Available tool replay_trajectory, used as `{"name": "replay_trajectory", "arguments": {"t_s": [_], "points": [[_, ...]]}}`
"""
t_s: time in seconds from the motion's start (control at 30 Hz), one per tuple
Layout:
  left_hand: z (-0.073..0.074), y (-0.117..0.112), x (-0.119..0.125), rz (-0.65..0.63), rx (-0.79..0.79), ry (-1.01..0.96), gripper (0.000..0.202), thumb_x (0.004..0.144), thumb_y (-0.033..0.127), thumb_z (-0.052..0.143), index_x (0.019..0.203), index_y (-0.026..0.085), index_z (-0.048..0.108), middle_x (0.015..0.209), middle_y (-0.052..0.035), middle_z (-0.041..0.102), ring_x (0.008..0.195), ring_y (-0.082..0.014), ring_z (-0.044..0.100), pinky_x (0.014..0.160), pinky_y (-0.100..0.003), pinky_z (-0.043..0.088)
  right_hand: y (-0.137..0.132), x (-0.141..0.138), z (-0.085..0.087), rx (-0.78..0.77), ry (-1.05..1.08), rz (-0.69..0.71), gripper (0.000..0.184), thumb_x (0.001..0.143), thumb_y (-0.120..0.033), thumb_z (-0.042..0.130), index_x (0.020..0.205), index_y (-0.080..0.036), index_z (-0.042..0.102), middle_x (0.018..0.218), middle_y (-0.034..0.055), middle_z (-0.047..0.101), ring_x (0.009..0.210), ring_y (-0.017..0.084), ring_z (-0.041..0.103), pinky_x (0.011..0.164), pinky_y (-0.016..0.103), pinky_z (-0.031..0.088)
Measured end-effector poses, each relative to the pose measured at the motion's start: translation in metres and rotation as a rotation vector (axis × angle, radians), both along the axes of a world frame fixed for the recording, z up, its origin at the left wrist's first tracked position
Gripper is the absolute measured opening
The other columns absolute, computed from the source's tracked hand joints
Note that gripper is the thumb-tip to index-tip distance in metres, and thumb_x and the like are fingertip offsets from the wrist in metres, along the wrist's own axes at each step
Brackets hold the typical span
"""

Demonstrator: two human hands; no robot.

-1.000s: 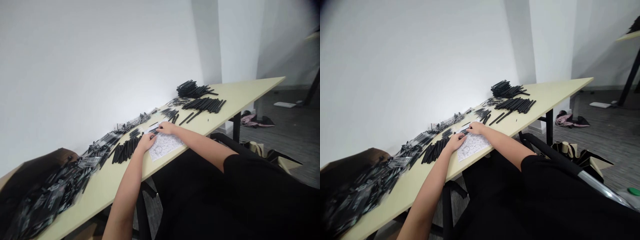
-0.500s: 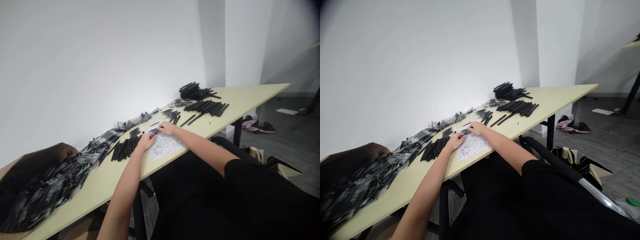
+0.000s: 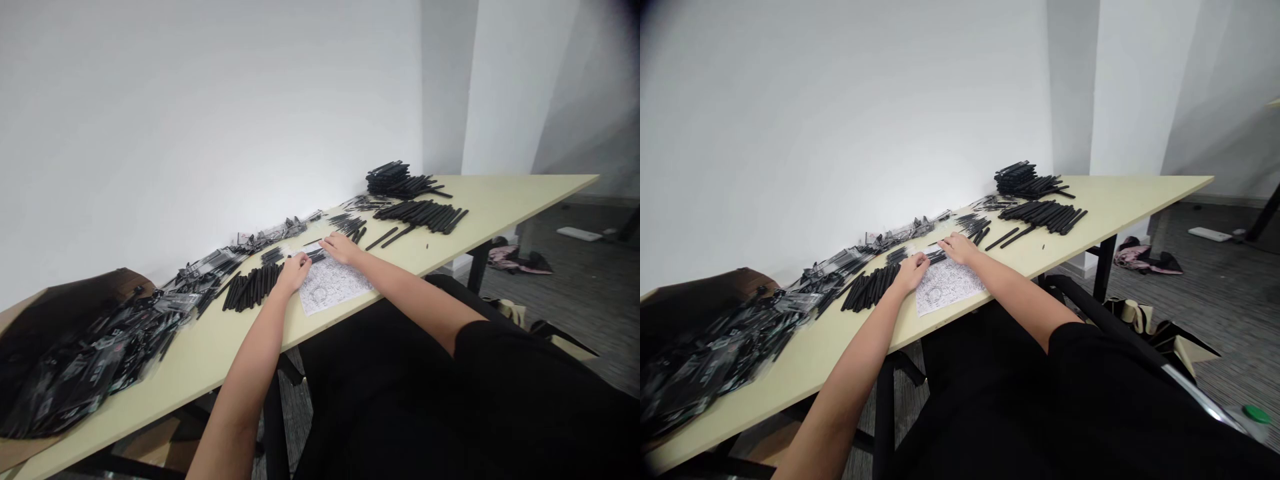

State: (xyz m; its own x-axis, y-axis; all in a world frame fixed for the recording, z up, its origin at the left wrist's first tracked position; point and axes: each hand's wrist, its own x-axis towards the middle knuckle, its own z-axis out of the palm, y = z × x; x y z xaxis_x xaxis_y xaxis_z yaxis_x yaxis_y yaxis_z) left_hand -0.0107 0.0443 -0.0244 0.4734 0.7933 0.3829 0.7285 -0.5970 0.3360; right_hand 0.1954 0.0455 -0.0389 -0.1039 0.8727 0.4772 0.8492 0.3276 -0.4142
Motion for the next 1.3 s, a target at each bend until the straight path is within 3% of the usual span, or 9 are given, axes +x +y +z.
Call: {"name": "replay_trajectory", "arguments": {"t_s": [0.47, 0.93, 1.3], "points": [[0.005, -0.005, -0.001, 0.061, 0.04, 0.008, 0.025, 0.095, 0.037, 0.046, 0.095, 0.02, 0.065, 0.078, -0.0036, 0.067, 0.073, -0.0184, 0.059, 0.066, -0.027, 0.037, -0.009, 0.001, 0.007, 0.025, 0.05, -0.205, 0.05, 0.102, -0.047, 0.027, 0.1, -0.019, 0.068, 0.112, 0.0124, 0.06, 0.106, 0.023, 0.055, 0.098, 0.033, 0.038], [0.008, -0.006, -0.002, 0.016, 0.075, 0.03, 0.021, 0.092, 0.027, 0.045, 0.083, 0.019, 0.063, 0.076, -0.0045, 0.066, 0.072, -0.0191, 0.058, 0.071, -0.029, 0.042, 0.002, -0.001, -0.004, 0.117, -0.071, -0.094, 0.046, 0.102, -0.038, 0.023, 0.109, -0.017, 0.063, 0.111, 0.0162, 0.056, 0.106, 0.027, 0.05, 0.097, 0.041, 0.038], [0.01, -0.01, -0.002, 0.053, 0.079, 0.03, 0.014, 0.083, 0.023, 0.049, 0.077, 0.02, 0.061, 0.066, -0.0019, 0.059, 0.065, -0.0178, 0.052, 0.068, -0.029, 0.04, -0.011, -0.01, 0.0, 0.128, -0.143, -0.044, 0.043, 0.101, -0.041, 0.027, 0.114, -0.016, 0.059, 0.118, 0.0158, 0.051, 0.104, 0.028, 0.048, 0.093, 0.041, 0.039]]}}
